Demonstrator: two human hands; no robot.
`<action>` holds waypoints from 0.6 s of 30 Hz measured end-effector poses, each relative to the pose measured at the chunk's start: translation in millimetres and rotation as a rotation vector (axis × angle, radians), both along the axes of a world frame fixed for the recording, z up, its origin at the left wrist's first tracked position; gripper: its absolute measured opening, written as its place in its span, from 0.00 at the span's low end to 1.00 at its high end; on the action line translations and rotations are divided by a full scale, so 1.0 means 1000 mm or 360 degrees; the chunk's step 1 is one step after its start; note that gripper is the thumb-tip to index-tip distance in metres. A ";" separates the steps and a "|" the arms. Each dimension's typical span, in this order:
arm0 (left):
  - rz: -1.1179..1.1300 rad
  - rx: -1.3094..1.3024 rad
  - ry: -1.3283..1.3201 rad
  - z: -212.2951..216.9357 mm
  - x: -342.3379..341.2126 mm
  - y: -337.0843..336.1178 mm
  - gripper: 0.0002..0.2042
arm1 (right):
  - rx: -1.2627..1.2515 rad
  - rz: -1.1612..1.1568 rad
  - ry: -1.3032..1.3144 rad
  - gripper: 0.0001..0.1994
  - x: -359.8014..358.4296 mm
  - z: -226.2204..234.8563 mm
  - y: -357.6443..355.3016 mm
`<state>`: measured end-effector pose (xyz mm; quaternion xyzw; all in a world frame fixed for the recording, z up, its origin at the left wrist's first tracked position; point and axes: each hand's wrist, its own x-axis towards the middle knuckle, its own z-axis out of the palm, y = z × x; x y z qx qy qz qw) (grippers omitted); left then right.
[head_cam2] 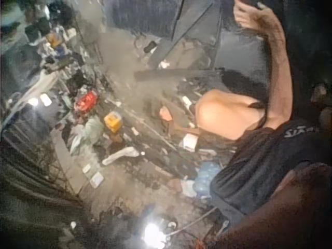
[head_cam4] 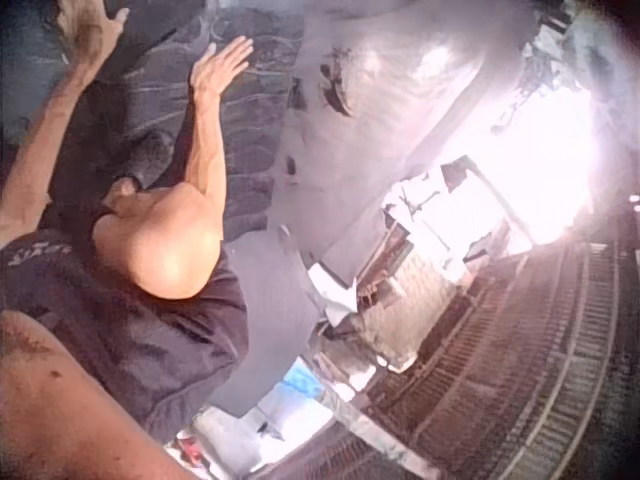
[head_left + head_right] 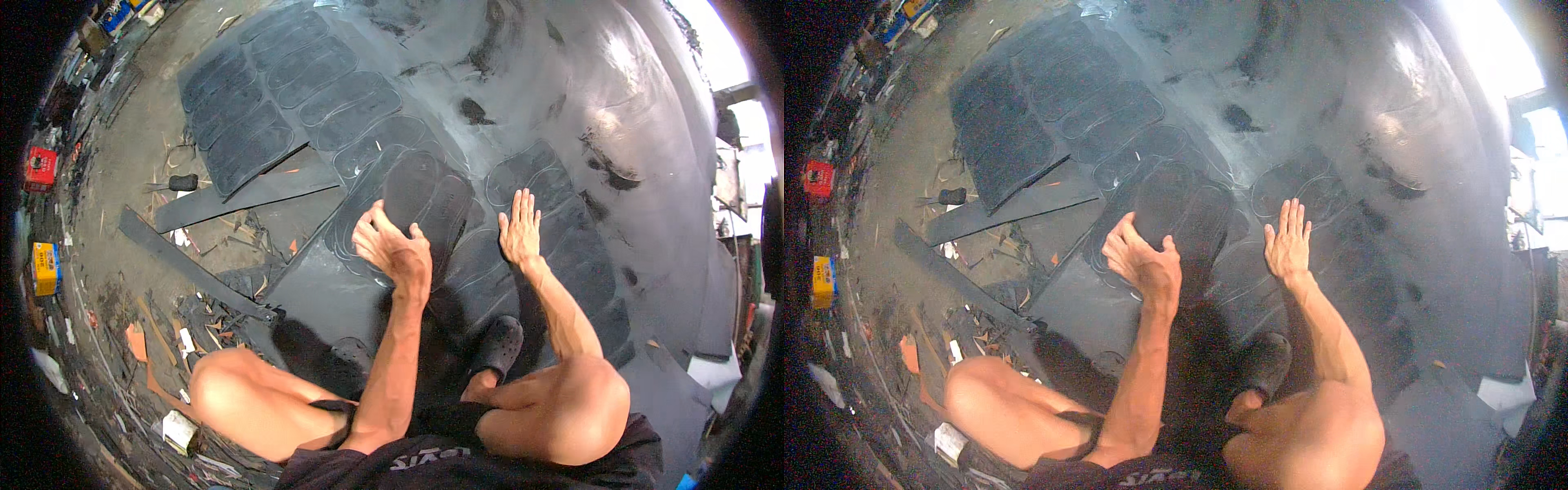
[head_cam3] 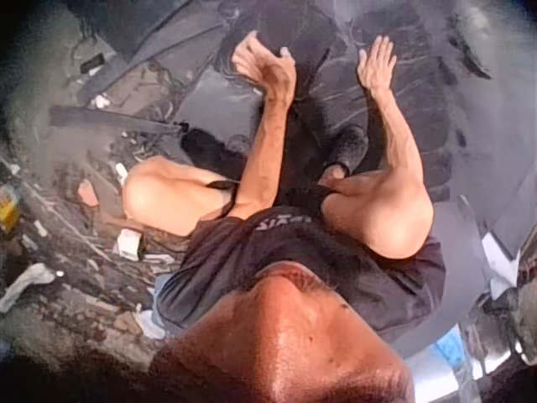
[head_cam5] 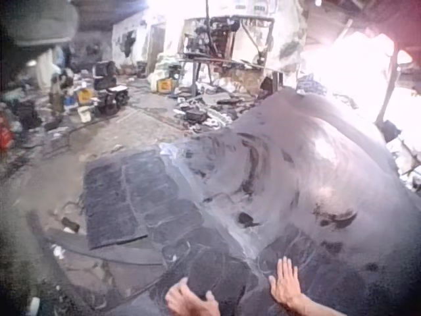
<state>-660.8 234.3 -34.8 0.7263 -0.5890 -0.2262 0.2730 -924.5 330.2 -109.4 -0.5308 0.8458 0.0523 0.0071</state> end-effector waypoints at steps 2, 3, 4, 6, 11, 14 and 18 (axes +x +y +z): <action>0.0104 -0.0134 0.0158 0.001 0.003 0.003 0.29 | 0.0235 -0.0015 -0.0187 0.41 0.000 0.015 -0.003; 0.0123 -0.0176 0.0207 -0.001 0.011 0.000 0.25 | 0.0380 -0.0005 -0.0248 0.43 0.005 0.029 -0.010; 0.0126 -0.0218 0.0272 -0.002 0.009 -0.002 0.21 | 0.0519 -0.0016 -0.0298 0.45 -0.001 0.043 -0.012; 0.0012 -0.0144 0.0548 -0.006 0.009 -0.011 0.17 | 0.0729 0.0131 -0.0134 0.50 -0.026 0.054 -0.012; -0.0014 -0.0322 0.0506 -0.007 0.044 -0.038 0.11 | -0.0295 0.0472 -0.1093 0.37 0.063 0.131 -0.109; -0.0232 -0.0148 0.0466 0.008 0.040 -0.038 0.09 | -0.0485 0.0948 -0.1136 0.38 0.104 0.147 -0.136; -0.0594 0.0226 0.0353 0.025 0.038 -0.045 0.10 | -0.0602 0.1116 -0.1066 0.37 0.096 0.102 -0.142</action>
